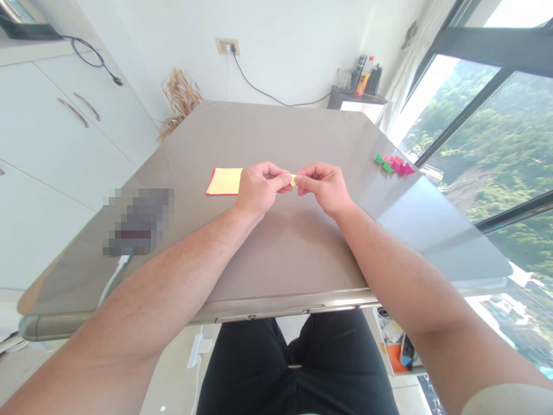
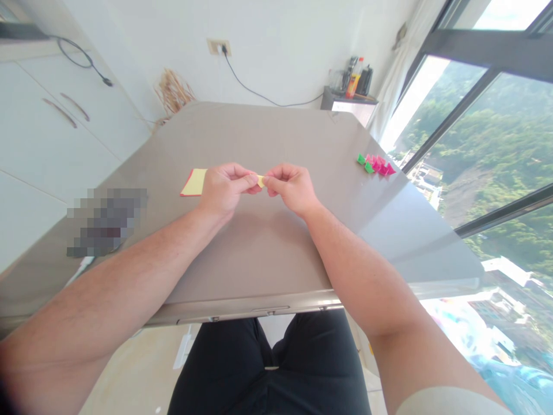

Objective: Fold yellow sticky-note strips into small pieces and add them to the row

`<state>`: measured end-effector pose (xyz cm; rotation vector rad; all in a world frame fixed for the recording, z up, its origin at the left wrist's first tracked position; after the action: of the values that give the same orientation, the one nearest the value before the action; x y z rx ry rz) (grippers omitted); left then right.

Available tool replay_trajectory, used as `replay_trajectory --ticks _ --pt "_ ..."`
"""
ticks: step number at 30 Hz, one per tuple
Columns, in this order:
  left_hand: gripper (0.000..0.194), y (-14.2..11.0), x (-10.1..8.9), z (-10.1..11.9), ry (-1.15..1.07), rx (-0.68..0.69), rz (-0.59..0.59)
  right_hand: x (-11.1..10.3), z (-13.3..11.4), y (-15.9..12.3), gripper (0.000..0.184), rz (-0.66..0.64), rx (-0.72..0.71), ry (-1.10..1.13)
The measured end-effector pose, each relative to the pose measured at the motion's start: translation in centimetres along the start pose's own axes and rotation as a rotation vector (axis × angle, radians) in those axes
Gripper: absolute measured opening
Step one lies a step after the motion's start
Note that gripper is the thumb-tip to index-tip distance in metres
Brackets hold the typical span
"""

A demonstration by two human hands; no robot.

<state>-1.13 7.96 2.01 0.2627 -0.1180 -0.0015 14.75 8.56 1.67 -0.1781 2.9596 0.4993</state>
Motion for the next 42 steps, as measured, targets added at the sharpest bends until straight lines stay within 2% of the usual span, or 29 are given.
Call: replay_trajectory --ticks 4,10,16,22,30,36,42 --pt "0.012 0.0 0.2 -0.2 -0.008 -0.003 -0.02 0.1 -0.2 0.0 0.019 0.014 -0.019 -0.026" --pt "0.015 0.2 0.4 -0.1 0.093 0.067 -0.066 0.1 -0.7 -0.3 0.02 0.077 -0.02 -0.164" --pt "0.008 0.5 -0.1 0.0 0.207 0.098 -0.025 0.3 -0.9 -0.5 0.02 0.093 -0.011 -0.265" --pt "0.006 0.4 0.1 -0.3 0.223 0.124 -0.02 0.1 -1.4 -0.7 0.019 0.129 -0.039 -0.359" --pt "0.009 0.7 -0.3 -0.8 0.166 0.091 0.028 -0.3 -0.4 -0.4 0.019 0.145 0.067 -0.238" --pt "0.012 0.9 0.0 -1.4 0.12 0.05 -0.079 -0.6 -0.9 -0.6 0.017 0.156 0.033 -0.238" --pt "0.012 0.9 -0.3 -0.8 0.207 0.09 -0.086 -0.1 -1.3 -0.8 0.018 0.125 0.011 -0.274"
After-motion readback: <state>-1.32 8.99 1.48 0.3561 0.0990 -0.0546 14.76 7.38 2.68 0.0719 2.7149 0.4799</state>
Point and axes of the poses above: each hand's wrist, its own y-axis towards the middle knuckle, its own x-axis out of the palm, z = x × y, the point moved 8 cm from there along y, towards the middle knuckle, and after that the axes turned 5 degrees about -y, right-handed, at the moved point
